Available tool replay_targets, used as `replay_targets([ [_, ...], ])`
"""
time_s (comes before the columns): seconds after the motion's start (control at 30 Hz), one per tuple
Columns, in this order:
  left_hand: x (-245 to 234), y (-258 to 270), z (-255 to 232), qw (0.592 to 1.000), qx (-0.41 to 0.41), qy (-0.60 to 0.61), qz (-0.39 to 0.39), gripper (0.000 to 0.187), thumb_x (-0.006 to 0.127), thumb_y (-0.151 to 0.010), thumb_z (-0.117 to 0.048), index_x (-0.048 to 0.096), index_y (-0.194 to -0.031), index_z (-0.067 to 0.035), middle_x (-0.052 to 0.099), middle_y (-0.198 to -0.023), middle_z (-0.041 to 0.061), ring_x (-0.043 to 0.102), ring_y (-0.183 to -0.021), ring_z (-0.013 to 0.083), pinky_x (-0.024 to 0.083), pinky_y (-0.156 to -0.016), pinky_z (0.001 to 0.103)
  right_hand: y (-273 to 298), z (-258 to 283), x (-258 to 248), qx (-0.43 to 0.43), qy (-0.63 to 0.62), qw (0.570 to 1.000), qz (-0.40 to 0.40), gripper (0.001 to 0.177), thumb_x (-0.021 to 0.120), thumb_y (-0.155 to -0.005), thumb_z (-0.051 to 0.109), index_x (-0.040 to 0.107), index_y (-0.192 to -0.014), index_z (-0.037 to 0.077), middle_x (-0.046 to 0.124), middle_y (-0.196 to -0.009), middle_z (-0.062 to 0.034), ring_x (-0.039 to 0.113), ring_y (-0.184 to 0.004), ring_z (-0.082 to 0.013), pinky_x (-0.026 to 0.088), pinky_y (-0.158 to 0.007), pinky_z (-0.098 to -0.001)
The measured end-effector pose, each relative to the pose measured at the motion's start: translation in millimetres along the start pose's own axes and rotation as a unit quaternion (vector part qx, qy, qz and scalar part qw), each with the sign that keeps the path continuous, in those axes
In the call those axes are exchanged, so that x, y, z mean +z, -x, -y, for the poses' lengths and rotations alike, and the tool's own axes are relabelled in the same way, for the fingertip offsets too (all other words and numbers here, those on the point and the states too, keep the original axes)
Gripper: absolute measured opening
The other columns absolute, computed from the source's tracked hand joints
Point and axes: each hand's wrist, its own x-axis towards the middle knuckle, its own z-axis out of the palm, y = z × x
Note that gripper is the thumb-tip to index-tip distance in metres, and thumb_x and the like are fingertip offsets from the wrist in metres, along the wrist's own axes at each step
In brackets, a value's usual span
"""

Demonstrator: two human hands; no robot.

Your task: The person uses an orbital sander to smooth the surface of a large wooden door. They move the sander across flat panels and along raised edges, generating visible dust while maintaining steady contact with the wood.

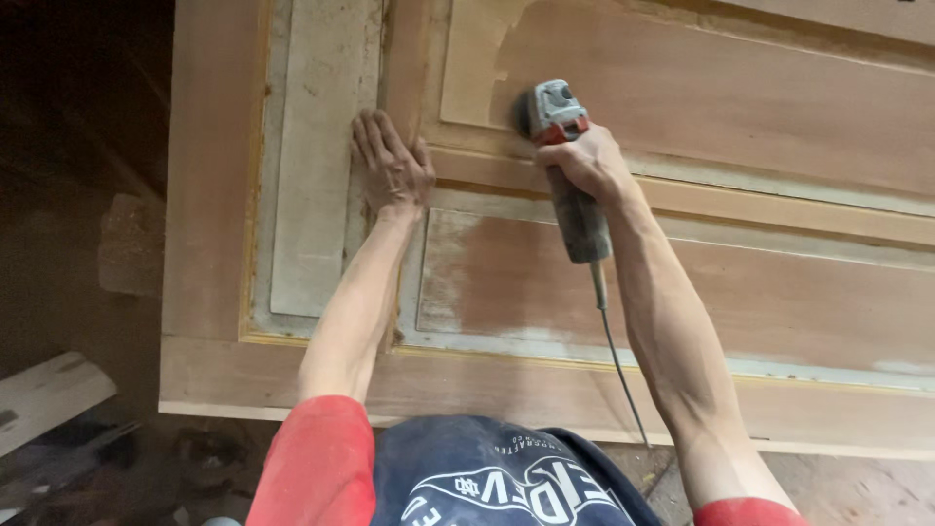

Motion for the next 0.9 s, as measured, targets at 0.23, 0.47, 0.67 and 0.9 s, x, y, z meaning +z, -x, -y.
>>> replay_targets([
  [0.23,-5.2,-2.6,-2.8,0.998,-0.022,0.057,0.019,0.070,0.048,-0.105,-0.037,0.030,-0.155,0.009,0.027,-0.164,0.030,0.020,-0.154,0.0451,0.016,-0.126,0.056,-8.9,54.3,57.5,-0.020,0.015,0.999,0.031,0.041,0.083,-0.064,0.026,0.072,-0.098,0.006,0.073,-0.086,-0.0039,0.069,-0.078,-0.0158,0.056,-0.072,-0.0321],
  [0.47,5.1,-2.4,-3.3,0.998,-0.012,0.066,-0.008,0.068,0.047,-0.108,-0.033,0.027,-0.157,0.010,0.027,-0.165,0.029,0.019,-0.156,0.0440,0.016,-0.128,0.056,-21.5,57.2,60.3,-0.079,-0.039,0.995,0.057,0.037,0.079,-0.066,0.019,0.076,-0.100,0.005,0.071,-0.087,-0.0009,0.066,-0.080,-0.0135,0.053,-0.071,-0.0291],
  [0.67,7.3,-1.1,-4.2,0.997,-0.018,0.074,0.002,0.071,0.049,-0.105,-0.035,0.026,-0.156,0.009,0.027,-0.164,0.029,0.021,-0.154,0.0450,0.016,-0.126,0.057,-19.0,63.0,72.2,-0.086,-0.063,0.991,0.084,0.033,0.078,-0.071,0.016,0.074,-0.101,0.004,0.068,-0.088,0.0005,0.062,-0.080,-0.0127,0.050,-0.069,-0.0301],
  [0.9,15.2,-2.6,-5.0,0.996,-0.030,0.078,-0.009,0.070,0.049,-0.104,-0.035,0.030,-0.156,0.008,0.028,-0.164,0.027,0.022,-0.154,0.0438,0.016,-0.128,0.054,-18.0,83.2,78.2,-0.038,-0.008,0.997,0.060,0.036,0.078,-0.067,0.019,0.076,-0.101,0.010,0.070,-0.084,0.0001,0.065,-0.074,-0.0137,0.053,-0.066,-0.0305],
])
